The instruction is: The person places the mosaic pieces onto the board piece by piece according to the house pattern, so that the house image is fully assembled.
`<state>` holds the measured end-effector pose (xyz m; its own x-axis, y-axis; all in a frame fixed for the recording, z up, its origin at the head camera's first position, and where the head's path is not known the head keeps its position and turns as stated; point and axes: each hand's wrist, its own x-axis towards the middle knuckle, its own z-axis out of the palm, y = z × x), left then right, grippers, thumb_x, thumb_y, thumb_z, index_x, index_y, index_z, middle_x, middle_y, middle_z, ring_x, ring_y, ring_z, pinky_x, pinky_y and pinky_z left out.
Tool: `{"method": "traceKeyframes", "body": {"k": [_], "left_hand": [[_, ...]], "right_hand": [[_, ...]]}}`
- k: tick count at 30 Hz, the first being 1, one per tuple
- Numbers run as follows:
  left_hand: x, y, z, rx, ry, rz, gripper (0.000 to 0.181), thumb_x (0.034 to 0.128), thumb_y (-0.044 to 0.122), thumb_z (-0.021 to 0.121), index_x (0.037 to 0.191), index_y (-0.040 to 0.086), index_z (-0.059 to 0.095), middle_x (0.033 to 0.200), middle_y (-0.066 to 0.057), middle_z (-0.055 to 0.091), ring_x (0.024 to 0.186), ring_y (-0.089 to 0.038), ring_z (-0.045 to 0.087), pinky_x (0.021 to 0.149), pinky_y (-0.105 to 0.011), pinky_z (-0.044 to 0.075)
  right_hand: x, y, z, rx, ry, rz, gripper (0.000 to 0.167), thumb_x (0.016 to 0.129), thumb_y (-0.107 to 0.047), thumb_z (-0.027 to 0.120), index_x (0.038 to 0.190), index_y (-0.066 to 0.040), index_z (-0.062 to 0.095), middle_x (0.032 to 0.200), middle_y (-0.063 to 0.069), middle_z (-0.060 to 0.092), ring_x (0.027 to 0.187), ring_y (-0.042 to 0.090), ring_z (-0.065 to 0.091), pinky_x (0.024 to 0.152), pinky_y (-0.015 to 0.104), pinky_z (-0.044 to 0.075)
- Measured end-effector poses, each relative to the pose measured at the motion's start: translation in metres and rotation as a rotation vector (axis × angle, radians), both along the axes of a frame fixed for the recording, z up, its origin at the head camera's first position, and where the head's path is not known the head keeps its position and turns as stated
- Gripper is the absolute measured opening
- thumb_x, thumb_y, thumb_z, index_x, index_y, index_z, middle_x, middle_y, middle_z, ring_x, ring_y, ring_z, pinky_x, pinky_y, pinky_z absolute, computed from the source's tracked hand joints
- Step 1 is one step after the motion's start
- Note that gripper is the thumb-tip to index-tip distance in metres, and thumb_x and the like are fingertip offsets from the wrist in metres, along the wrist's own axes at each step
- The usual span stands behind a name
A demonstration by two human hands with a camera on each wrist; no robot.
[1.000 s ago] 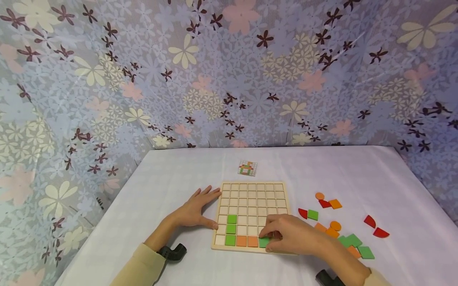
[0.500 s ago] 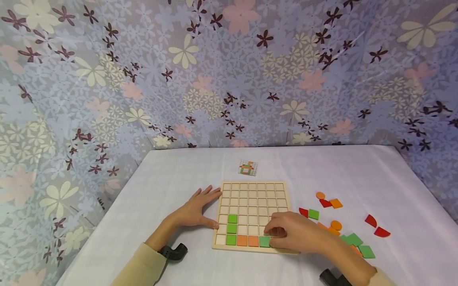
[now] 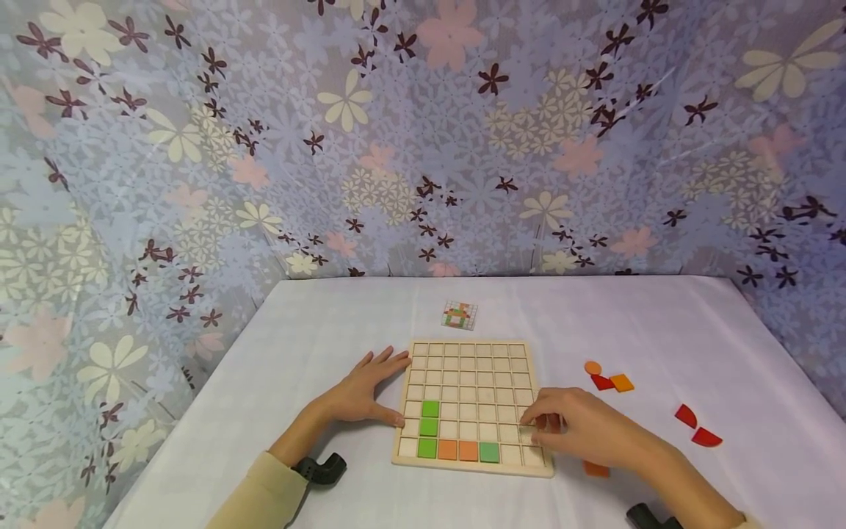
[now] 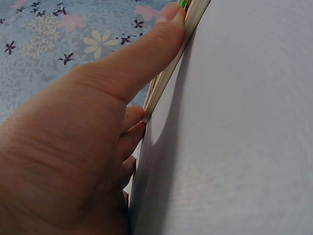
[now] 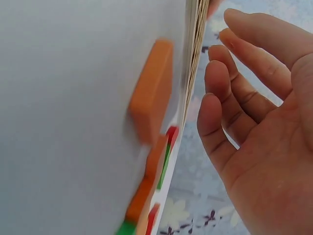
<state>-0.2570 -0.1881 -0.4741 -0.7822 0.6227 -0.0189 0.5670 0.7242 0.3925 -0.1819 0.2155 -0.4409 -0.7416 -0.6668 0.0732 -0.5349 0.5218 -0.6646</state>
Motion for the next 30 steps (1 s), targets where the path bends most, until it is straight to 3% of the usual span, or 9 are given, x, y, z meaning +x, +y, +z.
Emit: {"method": "traceKeyframes", "body": {"k": [12,19,24,30], "left_hand": [[0.001,0.001,-0.001,0.014,-0.008,0.003,0.109,0.0666,0.073,0.07,0.153,0.021,0.028,0.157,0.01,0.02,0.146,-0.02,0.005,0.116,-0.044,-0.001],[0.001,0.001,0.0,0.015,-0.006,0.002,0.109,0.0665,0.073,0.07,0.153,0.021,0.028,0.157,0.008,0.021,0.146,-0.02,0.005,0.116,-0.044,-0.001],[0.001,0.001,0.001,0.015,0.001,-0.002,0.109,0.0668,0.072,0.071,0.153,0.02,0.028,0.157,0.007,0.021,0.146,-0.021,0.005,0.116,-0.045,0.0],[0.001,0.001,0.004,0.006,-0.007,0.001,0.109,0.067,0.072,0.071,0.153,0.021,0.028,0.157,0.008,0.021,0.146,-0.02,0.005,0.116,-0.043,-0.001]], "right_hand": [[0.005,0.04,-0.001,0.053,-0.031,-0.116,0.025,0.088,-0.037,0.07,0.109,-0.025,0.069,0.091,-0.013,0.06,0.077,0.007,0.053,0.062,0.022,0.047],[0.01,0.066,0.0,0.006,0.044,-0.177,0.025,0.089,-0.031,0.071,0.112,-0.021,0.068,0.088,-0.011,0.06,0.075,0.007,0.052,0.059,0.023,0.045],[0.009,0.083,-0.001,0.037,-0.007,-0.226,0.027,0.089,-0.03,0.07,0.112,-0.017,0.067,0.086,-0.01,0.06,0.073,0.008,0.052,0.057,0.024,0.045],[0.007,0.107,-0.006,0.057,-0.057,-0.233,0.012,0.089,-0.015,0.07,0.1,-0.016,0.065,0.09,-0.01,0.064,0.071,0.009,0.05,0.053,0.026,0.041]]}}
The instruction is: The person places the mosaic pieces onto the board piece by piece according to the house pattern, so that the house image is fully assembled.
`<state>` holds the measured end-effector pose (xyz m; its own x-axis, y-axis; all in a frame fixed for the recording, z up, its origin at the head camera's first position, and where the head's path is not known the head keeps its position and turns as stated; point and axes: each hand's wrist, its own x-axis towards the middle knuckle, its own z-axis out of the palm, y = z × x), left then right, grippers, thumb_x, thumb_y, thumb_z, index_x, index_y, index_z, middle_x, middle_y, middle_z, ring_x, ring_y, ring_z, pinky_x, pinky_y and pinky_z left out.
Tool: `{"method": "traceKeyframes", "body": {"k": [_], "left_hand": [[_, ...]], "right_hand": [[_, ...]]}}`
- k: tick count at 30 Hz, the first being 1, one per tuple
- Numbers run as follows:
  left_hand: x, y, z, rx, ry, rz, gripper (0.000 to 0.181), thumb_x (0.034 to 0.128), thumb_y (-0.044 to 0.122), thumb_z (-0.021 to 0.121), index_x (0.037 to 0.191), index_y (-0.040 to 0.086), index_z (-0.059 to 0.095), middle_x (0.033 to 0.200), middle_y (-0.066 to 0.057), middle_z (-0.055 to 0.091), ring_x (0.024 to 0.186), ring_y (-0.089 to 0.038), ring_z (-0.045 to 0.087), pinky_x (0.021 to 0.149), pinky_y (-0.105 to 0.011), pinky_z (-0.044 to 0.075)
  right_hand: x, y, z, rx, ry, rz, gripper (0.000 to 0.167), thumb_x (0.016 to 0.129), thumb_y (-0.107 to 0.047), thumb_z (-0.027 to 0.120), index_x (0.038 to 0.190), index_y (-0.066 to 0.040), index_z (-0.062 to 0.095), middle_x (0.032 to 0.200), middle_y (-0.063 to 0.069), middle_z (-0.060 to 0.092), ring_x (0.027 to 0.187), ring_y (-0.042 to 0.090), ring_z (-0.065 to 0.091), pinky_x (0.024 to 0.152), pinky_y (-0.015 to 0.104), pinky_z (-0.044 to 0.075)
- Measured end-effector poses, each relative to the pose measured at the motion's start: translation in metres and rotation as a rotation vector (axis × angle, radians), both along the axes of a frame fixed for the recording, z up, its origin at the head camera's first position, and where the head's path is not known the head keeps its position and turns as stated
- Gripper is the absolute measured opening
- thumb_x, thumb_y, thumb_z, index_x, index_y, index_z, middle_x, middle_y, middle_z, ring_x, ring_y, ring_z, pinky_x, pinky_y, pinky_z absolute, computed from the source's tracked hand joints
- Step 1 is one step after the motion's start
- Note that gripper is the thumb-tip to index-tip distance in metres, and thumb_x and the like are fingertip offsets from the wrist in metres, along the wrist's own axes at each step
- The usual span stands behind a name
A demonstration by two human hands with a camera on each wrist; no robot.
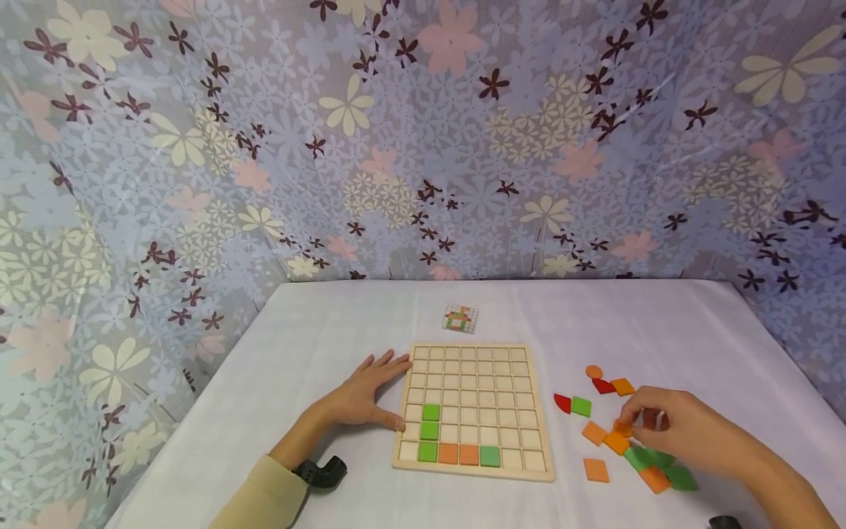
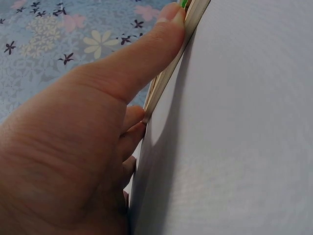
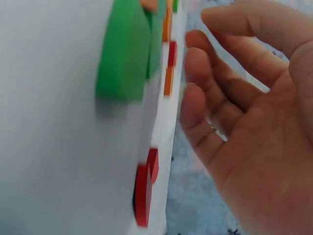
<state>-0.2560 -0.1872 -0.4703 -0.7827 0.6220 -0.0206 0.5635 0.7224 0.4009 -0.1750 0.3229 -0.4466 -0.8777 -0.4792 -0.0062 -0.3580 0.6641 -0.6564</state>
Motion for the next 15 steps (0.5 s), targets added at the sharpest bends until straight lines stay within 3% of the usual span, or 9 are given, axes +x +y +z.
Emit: {"method": "traceKeyframes", "body": {"k": [7,15], "left_hand": [[0.0,0.0,0.0,0.003,0.004,-0.001,0.109,0.0672,0.072,0.07,0.153,0.02,0.028,0.157,0.008,0.021,0.146,-0.021,0.005,0.116,-0.044,0.0],[0.001,0.0,0.001,0.009,0.013,-0.012,0.108,0.0678,0.071,0.071,0.153,0.018,0.029,0.157,0.006,0.022,0.146,-0.023,0.007,0.116,-0.047,0.001]], "right_hand": [[-0.005,0.02,-0.009,0.028,-0.198,-0.002,0.03,0.085,-0.019,0.074,0.108,-0.005,0.06,0.106,0.006,0.061,0.076,0.006,0.048,0.061,0.024,0.045],[-0.005,0.022,-0.012,0.005,-0.189,-0.027,0.027,0.09,-0.019,0.069,0.111,-0.004,0.062,0.099,0.002,0.062,0.071,0.01,0.05,0.058,0.025,0.046]]}}
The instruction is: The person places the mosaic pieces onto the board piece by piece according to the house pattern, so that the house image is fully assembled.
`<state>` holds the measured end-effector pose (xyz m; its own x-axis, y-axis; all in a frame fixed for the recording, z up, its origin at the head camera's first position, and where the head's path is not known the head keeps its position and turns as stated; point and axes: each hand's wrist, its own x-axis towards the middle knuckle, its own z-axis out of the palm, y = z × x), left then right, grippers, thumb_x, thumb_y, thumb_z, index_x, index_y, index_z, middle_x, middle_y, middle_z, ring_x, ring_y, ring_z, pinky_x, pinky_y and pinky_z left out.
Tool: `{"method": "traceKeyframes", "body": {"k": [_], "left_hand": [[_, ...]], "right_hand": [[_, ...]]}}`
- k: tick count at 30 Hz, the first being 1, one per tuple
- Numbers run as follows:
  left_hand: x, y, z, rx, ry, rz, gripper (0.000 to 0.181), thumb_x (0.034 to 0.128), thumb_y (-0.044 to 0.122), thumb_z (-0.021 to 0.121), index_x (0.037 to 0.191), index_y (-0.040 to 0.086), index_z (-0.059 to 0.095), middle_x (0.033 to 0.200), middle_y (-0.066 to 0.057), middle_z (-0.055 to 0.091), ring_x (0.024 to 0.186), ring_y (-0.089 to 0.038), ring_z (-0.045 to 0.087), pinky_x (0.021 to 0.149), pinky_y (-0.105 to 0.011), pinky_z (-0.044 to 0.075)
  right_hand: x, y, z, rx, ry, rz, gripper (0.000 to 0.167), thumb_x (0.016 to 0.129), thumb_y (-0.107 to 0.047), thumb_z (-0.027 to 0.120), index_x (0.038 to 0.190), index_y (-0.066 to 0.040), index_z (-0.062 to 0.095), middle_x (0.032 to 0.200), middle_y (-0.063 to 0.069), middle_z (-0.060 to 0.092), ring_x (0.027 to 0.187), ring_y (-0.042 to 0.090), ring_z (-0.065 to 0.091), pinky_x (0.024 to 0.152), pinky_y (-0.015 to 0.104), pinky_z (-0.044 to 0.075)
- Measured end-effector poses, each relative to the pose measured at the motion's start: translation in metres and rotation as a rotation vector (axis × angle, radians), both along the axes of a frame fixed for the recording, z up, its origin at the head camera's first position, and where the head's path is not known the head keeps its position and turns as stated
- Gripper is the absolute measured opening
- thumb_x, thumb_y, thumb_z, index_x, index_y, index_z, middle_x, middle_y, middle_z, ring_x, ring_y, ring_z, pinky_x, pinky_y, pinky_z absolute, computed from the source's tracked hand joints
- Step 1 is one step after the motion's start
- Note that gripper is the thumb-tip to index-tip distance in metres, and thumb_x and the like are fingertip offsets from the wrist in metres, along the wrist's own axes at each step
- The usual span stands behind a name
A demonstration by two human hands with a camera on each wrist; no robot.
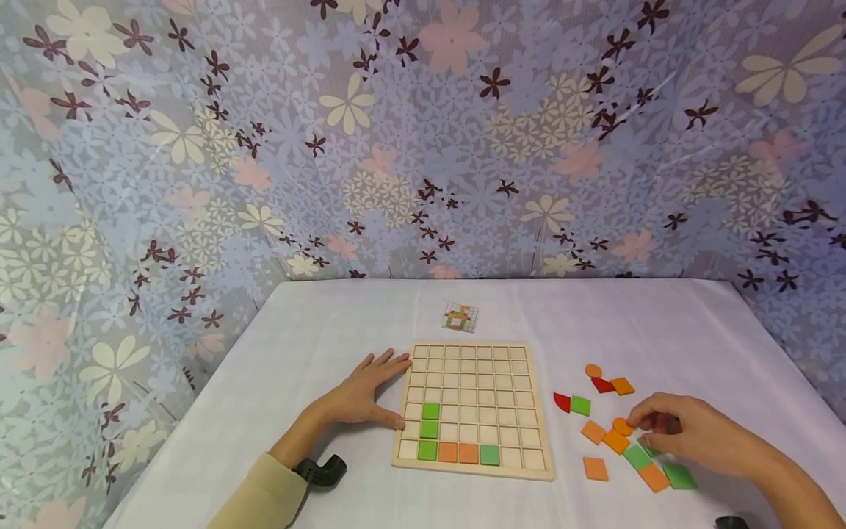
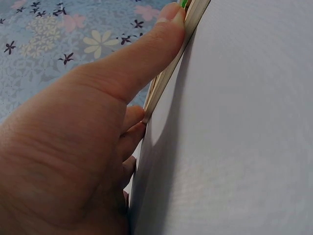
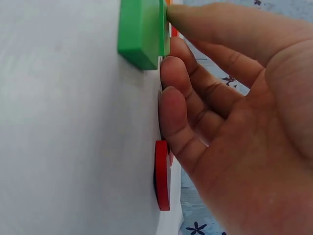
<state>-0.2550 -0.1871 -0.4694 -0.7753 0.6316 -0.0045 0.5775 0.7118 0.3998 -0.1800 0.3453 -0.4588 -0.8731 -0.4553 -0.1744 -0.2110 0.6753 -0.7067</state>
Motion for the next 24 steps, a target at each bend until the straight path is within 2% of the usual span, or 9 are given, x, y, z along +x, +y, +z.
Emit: {"method": "traceKeyframes", "body": {"k": [4,9,11,17,20,24], "left_hand": [[0.0,-0.0002,-0.0011,-0.007,-0.002,0.0,0.109,0.0677,0.072,0.07,0.153,0.019,0.028,0.157,0.007,0.021,0.146,-0.022,0.006,0.116,-0.046,0.001],[-0.0012,-0.0008,-0.0023,-0.008,-0.005,0.006,0.108,0.0678,0.073,0.069,0.153,0.021,0.027,0.157,0.009,0.02,0.146,-0.02,0.005,0.116,-0.044,0.0],[-0.0018,-0.0011,-0.0028,-0.011,-0.001,0.008,0.108,0.0679,0.073,0.069,0.153,0.022,0.027,0.157,0.01,0.02,0.146,-0.02,0.005,0.116,-0.043,0.0],[-0.0012,-0.0012,-0.0028,0.001,-0.002,0.002,0.109,0.0666,0.075,0.068,0.153,0.021,0.029,0.157,0.008,0.022,0.146,-0.021,0.006,0.116,-0.045,0.001],[-0.001,-0.0013,-0.0023,0.004,-0.004,-0.002,0.109,0.0668,0.074,0.069,0.153,0.02,0.029,0.157,0.007,0.022,0.146,-0.022,0.006,0.116,-0.045,0.001],[-0.0019,-0.0018,-0.0025,-0.003,-0.003,0.0,0.11,0.0668,0.075,0.068,0.153,0.021,0.027,0.157,0.008,0.021,0.146,-0.02,0.006,0.116,-0.044,0.001]], "right_hand": [[0.0,0.0011,0.0,-0.017,0.009,0.022,0.022,0.089,-0.015,0.069,0.108,-0.006,0.064,0.097,0.001,0.062,0.072,0.01,0.048,0.057,0.025,0.043],[-0.0003,0.003,0.0011,-0.083,-0.07,0.057,0.024,0.087,-0.007,0.068,0.11,-0.002,0.061,0.103,0.007,0.058,0.077,0.013,0.045,0.058,0.026,0.04],[-0.0003,0.0031,0.0014,-0.085,-0.075,0.062,0.024,0.087,-0.007,0.067,0.11,-0.003,0.061,0.105,0.008,0.058,0.078,0.013,0.045,0.06,0.025,0.041],[0.0,0.0017,0.0009,-0.022,0.02,0.052,0.016,0.089,-0.011,0.067,0.104,-0.009,0.066,0.099,0.0,0.062,0.076,0.01,0.05,0.062,0.023,0.046],[0.001,0.0011,0.0007,0.023,0.072,0.018,0.014,0.089,-0.012,0.068,0.103,-0.011,0.067,0.097,-0.002,0.062,0.073,0.008,0.051,0.06,0.023,0.047],[0.0015,0.0008,0.0011,0.08,0.093,-0.049,0.014,0.09,-0.018,0.068,0.102,-0.012,0.066,0.095,0.0,0.061,0.07,0.006,0.05,0.057,0.024,0.046]]}}
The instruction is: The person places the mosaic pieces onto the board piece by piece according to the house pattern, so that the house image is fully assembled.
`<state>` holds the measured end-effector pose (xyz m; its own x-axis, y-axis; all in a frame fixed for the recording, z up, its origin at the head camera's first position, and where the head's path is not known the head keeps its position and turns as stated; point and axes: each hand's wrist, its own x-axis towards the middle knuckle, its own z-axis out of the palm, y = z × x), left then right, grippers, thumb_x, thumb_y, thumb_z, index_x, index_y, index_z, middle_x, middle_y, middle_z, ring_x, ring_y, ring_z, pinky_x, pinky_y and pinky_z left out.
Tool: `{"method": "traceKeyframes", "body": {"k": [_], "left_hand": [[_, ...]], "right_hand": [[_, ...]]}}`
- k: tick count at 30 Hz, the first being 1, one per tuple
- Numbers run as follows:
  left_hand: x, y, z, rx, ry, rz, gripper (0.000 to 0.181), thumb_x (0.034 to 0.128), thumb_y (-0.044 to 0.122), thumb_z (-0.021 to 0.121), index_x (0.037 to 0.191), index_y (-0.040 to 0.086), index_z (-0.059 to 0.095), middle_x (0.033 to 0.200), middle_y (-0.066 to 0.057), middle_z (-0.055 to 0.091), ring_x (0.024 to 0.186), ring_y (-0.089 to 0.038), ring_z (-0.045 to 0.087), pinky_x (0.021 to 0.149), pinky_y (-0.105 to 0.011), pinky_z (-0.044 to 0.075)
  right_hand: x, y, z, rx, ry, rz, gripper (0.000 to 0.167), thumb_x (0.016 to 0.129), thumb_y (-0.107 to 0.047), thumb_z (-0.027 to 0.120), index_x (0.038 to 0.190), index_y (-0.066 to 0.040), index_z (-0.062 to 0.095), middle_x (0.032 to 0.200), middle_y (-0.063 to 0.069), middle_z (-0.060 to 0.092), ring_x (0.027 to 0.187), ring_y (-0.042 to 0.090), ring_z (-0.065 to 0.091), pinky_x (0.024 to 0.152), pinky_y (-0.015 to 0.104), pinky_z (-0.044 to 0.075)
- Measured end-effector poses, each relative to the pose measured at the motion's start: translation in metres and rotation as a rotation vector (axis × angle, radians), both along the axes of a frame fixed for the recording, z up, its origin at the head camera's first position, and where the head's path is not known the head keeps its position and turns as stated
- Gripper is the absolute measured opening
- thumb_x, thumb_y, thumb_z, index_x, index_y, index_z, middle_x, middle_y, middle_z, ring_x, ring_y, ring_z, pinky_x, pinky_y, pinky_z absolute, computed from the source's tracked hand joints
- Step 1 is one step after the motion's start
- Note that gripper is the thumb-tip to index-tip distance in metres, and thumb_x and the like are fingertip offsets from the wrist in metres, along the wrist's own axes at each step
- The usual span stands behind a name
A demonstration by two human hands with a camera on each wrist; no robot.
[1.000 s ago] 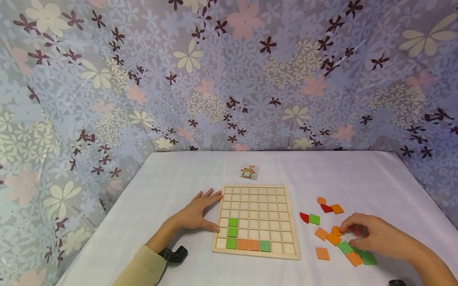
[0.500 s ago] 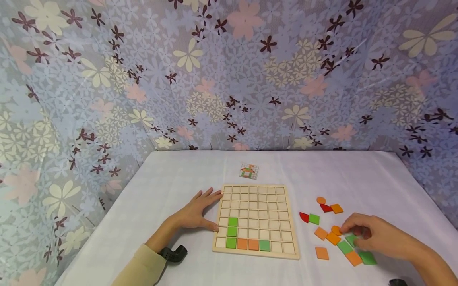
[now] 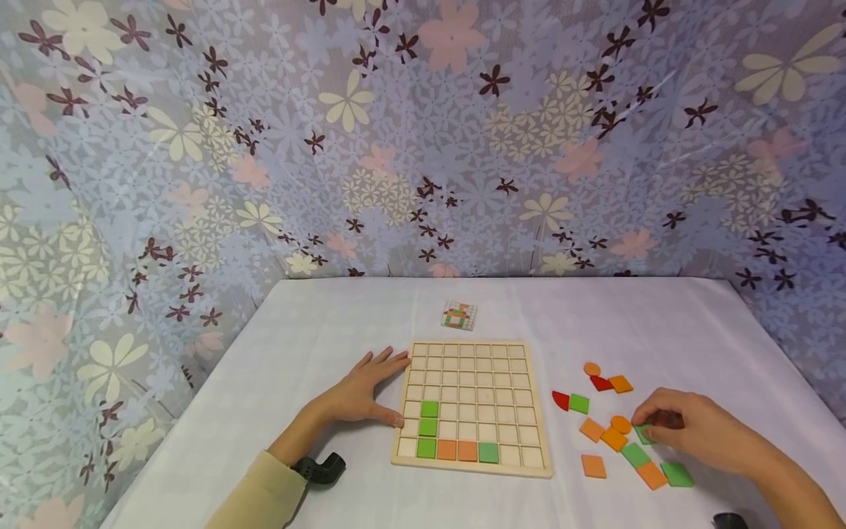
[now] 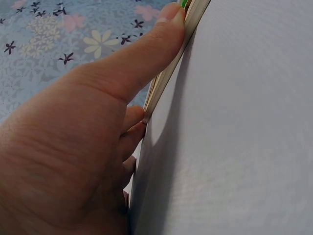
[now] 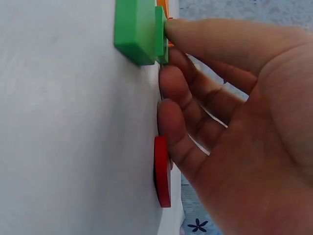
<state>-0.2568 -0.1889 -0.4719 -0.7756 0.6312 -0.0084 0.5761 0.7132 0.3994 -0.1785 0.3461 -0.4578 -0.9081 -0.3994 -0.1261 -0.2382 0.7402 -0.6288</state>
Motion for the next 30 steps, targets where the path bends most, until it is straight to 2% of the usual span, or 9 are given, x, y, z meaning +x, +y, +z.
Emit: {"method": "traceKeyframes", "body": {"k": [3,8,10,15,21,30], "left_hand": [[-0.001,0.0,-0.001,-0.005,0.001,0.001,0.11,0.0664,0.077,0.066,0.154,0.022,0.027,0.157,0.009,0.02,0.145,-0.019,0.005,0.116,-0.043,0.0],[-0.002,0.0,-0.003,0.001,0.001,-0.002,0.11,0.0662,0.077,0.066,0.153,0.022,0.027,0.157,0.009,0.021,0.146,-0.019,0.005,0.116,-0.044,0.0],[-0.002,-0.001,-0.004,0.002,0.001,-0.001,0.11,0.0662,0.077,0.066,0.153,0.022,0.027,0.157,0.009,0.022,0.146,-0.02,0.005,0.116,-0.044,0.0],[-0.001,0.0,-0.003,-0.006,0.002,0.002,0.11,0.0666,0.077,0.066,0.153,0.022,0.027,0.157,0.009,0.021,0.146,-0.02,0.005,0.116,-0.043,0.001],[0.001,-0.001,0.0,0.007,-0.001,-0.002,0.109,0.0675,0.074,0.068,0.153,0.021,0.028,0.157,0.007,0.022,0.145,-0.021,0.006,0.116,-0.045,0.001],[0.002,0.0,0.002,0.011,-0.001,-0.009,0.108,0.0682,0.072,0.069,0.153,0.019,0.029,0.157,0.005,0.022,0.145,-0.022,0.007,0.116,-0.046,0.002]], "right_hand": [[-0.001,0.001,0.001,0.008,-0.021,0.0,0.017,0.089,-0.015,0.068,0.105,-0.01,0.066,0.098,0.002,0.059,0.07,0.006,0.047,0.058,0.024,0.044],[-0.002,0.005,0.001,-0.061,-0.124,0.035,0.031,0.083,-0.008,0.07,0.113,-0.003,0.062,0.101,0.008,0.054,0.073,0.01,0.042,0.056,0.026,0.037],[-0.002,0.005,0.0,-0.079,-0.136,0.038,0.035,0.082,-0.009,0.072,0.114,-0.002,0.061,0.099,0.008,0.052,0.073,0.011,0.041,0.055,0.027,0.036],[0.0,0.002,-0.001,-0.057,-0.072,0.042,0.034,0.084,-0.016,0.073,0.114,-0.004,0.063,0.098,0.004,0.055,0.07,0.01,0.042,0.054,0.027,0.036],[0.0,-0.005,0.001,-0.04,-0.037,0.029,0.034,0.086,-0.02,0.073,0.115,-0.005,0.066,0.093,0.0,0.058,0.066,0.01,0.044,0.052,0.027,0.038],[-0.005,-0.025,0.006,-0.01,0.015,0.034,0.034,0.083,-0.035,0.074,0.113,-0.019,0.069,0.091,-0.004,0.058,0.069,0.009,0.046,0.055,0.025,0.04]]}}
